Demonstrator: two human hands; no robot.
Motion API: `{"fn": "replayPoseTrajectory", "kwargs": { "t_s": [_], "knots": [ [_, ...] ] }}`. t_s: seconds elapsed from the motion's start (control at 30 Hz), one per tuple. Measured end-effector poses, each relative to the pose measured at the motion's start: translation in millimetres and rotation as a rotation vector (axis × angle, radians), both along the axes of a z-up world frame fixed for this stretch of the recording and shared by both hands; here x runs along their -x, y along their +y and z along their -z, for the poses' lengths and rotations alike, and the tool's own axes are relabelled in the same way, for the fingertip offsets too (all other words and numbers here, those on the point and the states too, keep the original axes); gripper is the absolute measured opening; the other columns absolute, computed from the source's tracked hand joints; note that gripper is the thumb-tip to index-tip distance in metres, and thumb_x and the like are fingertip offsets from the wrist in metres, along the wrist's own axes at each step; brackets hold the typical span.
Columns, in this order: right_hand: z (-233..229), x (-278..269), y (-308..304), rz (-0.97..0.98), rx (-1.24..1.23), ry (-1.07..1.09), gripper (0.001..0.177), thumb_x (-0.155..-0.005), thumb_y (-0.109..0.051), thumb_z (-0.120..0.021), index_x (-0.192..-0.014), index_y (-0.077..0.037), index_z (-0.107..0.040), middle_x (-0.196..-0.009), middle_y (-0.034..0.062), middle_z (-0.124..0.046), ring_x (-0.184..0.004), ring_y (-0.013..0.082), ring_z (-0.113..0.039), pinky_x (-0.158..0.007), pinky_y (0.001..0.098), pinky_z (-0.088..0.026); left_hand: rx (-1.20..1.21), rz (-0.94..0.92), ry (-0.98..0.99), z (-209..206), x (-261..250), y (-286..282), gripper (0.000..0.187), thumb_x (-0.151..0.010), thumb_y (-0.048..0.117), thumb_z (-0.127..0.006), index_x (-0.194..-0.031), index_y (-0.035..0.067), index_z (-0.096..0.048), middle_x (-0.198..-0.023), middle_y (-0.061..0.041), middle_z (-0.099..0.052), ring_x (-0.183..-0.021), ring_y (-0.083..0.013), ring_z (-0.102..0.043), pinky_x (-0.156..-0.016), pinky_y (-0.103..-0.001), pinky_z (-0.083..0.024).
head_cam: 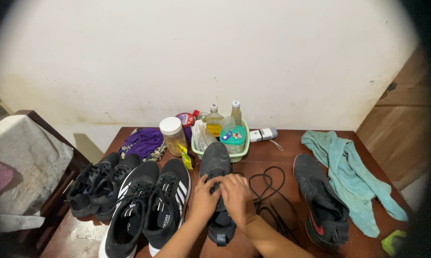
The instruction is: The person removes the laces from a black sneaker, then threads and ties the laces back through the eyelets. They repeat the process on a second black sneaker, finishing by tying the laces on both shoes.
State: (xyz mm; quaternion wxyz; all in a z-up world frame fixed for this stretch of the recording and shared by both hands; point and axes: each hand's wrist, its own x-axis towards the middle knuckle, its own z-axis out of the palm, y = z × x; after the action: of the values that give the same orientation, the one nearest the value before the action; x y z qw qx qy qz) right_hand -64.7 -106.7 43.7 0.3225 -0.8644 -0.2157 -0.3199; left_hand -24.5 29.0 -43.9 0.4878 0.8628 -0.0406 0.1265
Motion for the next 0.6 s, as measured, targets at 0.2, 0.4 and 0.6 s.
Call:
{"fn": "replayPoseTrajectory", "kwargs": {
  "t_s": [0.2,0.4,0.6],
  "knots": [
    [-1,20,3,-0.201,-0.021,-0.083,0.022,-0.083,-0.004,-0.063,-0.104,-0.005,-0.069,-0.096,0.0127,-0.066,-0.096,0.0369,-0.062,-0.090,0.0461,-0.045,0.010,-0.036,-0.112,-2,12,-1,0.051,-0.074,0.001,-0.066,-0.121,0.018,-0.076,-0.146,-0.019,-0.054,-0.130,-0.0390,-0.054,-0.108,-0.041,-0.044],
    [4,17,7,-0.030,-0.071,0.082,0.048,-0.080,-0.002,-0.063,-0.128,-0.003,-0.058,-0.132,0.0184,-0.059,-0.122,0.0396,-0.054,-0.104,0.0496,-0.041,0.204,-0.091,-0.131,-6,16,-10,0.024,-0.088,0.009,-0.065,-0.108,0.001,-0.076,-0.139,-0.019,-0.060,-0.123,-0.0367,-0.062,-0.103,-0.038,-0.048],
    [7,11,11,0.136,0.242,0.410,0.078,-0.078,-0.008,-0.066,-0.153,-0.013,-0.044,-0.164,0.0181,-0.027,-0.147,0.0403,-0.021,-0.116,0.0619,-0.017,0.121,-0.157,-0.188,-21,25,-11,0.022,-0.095,0.011,-0.059,-0.108,-0.004,-0.066,-0.137,-0.021,-0.058,-0.119,-0.0397,-0.060,-0.102,-0.041,-0.048]
  ]
}}
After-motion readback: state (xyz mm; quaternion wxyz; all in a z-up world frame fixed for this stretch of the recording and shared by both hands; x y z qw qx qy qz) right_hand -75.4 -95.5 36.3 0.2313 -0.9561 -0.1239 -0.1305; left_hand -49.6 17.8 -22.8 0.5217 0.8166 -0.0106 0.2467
